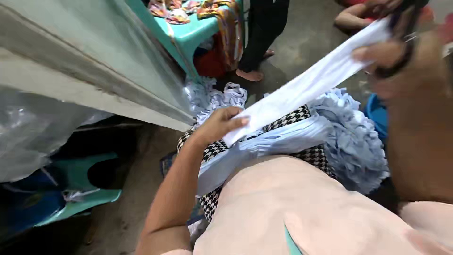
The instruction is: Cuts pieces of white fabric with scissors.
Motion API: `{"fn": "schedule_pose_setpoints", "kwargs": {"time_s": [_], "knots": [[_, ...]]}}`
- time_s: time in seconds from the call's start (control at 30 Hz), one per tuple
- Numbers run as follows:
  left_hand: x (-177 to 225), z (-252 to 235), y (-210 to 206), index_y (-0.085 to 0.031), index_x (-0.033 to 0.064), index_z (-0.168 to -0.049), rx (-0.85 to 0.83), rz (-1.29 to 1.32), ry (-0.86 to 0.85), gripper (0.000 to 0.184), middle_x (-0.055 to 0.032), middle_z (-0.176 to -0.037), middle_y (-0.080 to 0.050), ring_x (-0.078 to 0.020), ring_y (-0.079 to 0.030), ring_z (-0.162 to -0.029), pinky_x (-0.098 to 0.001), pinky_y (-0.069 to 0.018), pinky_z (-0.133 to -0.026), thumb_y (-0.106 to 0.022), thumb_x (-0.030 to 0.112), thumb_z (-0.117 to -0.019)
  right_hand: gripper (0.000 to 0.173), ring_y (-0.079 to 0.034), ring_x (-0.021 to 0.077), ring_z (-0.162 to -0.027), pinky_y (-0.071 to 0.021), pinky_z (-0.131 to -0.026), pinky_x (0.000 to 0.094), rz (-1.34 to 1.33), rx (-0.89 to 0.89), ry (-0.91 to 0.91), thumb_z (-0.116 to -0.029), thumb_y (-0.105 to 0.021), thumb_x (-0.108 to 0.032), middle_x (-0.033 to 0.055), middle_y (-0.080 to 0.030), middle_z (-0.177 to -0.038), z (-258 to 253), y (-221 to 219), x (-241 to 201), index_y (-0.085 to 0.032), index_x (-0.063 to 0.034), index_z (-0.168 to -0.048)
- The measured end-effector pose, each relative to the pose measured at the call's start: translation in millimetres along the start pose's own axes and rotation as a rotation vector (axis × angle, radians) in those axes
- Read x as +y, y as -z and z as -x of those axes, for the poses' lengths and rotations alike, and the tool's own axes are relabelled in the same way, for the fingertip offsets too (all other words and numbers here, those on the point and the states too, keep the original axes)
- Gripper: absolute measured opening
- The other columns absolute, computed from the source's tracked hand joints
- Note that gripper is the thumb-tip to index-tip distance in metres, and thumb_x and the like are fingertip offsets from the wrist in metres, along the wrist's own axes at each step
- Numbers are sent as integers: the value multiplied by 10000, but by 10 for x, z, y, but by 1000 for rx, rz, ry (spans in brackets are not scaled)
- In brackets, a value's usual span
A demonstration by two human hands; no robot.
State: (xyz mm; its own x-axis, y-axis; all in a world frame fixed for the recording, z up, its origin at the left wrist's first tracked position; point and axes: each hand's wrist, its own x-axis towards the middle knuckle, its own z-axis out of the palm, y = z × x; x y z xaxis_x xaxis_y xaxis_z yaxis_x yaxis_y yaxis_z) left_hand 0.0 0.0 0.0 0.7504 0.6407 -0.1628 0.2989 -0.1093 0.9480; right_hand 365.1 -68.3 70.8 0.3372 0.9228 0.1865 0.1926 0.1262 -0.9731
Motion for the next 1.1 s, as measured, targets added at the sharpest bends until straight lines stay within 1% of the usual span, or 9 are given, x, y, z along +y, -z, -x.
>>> {"fn": "schedule_pose_setpoints", "kwargs": {"time_s": [0.1,0.23,0.37,0.53,0.67,0.77,0.87,1.0,1.1], "knots": [[-343,3,-217,-667,67,-1089,-21,140,157,185,-27,-839,-685,-74,-632,-682,-263,-557,-633,-570,212,-1028,369,-636,47,-734,-580,-666,247,100,47,-377,-889,-695,-62,-23,-635,-911,163,-62,552,-547,-61,-1227],[-422,-58,-329,-663,46,-1060,-16,184,234,148,-15,-880,-683,-73,-650,-782,-283,-567,-753,-567,151,-1020,369,-619,89,-712,-568,-653,278,98,3,-592,-939,-683,-77,47,-624,-931,245,-37,1152,-525,-8,-1265],[-431,-118,-414,-670,46,-1024,-12,109,309,149,-14,-879,-671,-79,-642,-819,-306,-554,-792,-557,142,-1007,478,-617,167,-818,-564,-734,361,143,-29,-640,-917,-714,-50,142,-613,-1069,222,-75,1347,-497,22,-1337],[-459,-208,-564,-662,26,-1194,21,36,393,276,-48,-1003,-711,-96,-684,-894,-329,-584,-846,-568,224,-1027,513,-643,310,-941,-548,-864,526,244,1,-593,-895,-786,-215,222,-639,-1091,220,41,1689,-559,52,-1269],[-458,-244,-567,-675,59,-1055,19,8,344,165,26,-893,-696,-46,-669,-810,-267,-578,-773,-601,191,-989,554,-636,446,-1031,-485,-929,646,544,138,-646,-901,-797,-324,290,-654,-1097,490,416,2078,-608,71,-1241],[-485,-258,-538,-704,66,-965,42,-1,250,144,15,-1001,-682,-62,-654,-902,-274,-568,-818,-611,168,-922,665,-496,590,-1244,-372,-992,781,739,170,-843,-853,-831,-301,404,-538,-1303,892,776,2418,-580,110,-1312],[-498,-295,-558,-694,69,-923,50,-21,243,140,-3,-1018,-680,-77,-655,-919,-285,-568,-817,-587,157,-900,751,-337,636,-1362,-286,-1026,819,863,79,-1024,-795,-857,-227,457,-388,-1426,1262,1002,2664,-520,152,-1349],[-460,-364,-651,-672,74,-991,31,-11,344,143,14,-853,-672,-71,-653,-789,-287,-562,-752,-591,188,-964,698,-437,628,-1295,-355,-1021,780,830,-12,-1021,-836,-832,-146,439,-472,-1370,1361,1153,2641,-508,128,-1390],[-417,-401,-695,-681,45,-1112,-2,-18,408,187,-37,-926,-708,-103,-684,-843,-331,-584,-806,-616,177,-997,567,-473,660,-1233,-300,-974,854,924,19,-854,-923,-756,-224,432,-552,-1279,1203,1050,2143,-564,124,-1326]]}}
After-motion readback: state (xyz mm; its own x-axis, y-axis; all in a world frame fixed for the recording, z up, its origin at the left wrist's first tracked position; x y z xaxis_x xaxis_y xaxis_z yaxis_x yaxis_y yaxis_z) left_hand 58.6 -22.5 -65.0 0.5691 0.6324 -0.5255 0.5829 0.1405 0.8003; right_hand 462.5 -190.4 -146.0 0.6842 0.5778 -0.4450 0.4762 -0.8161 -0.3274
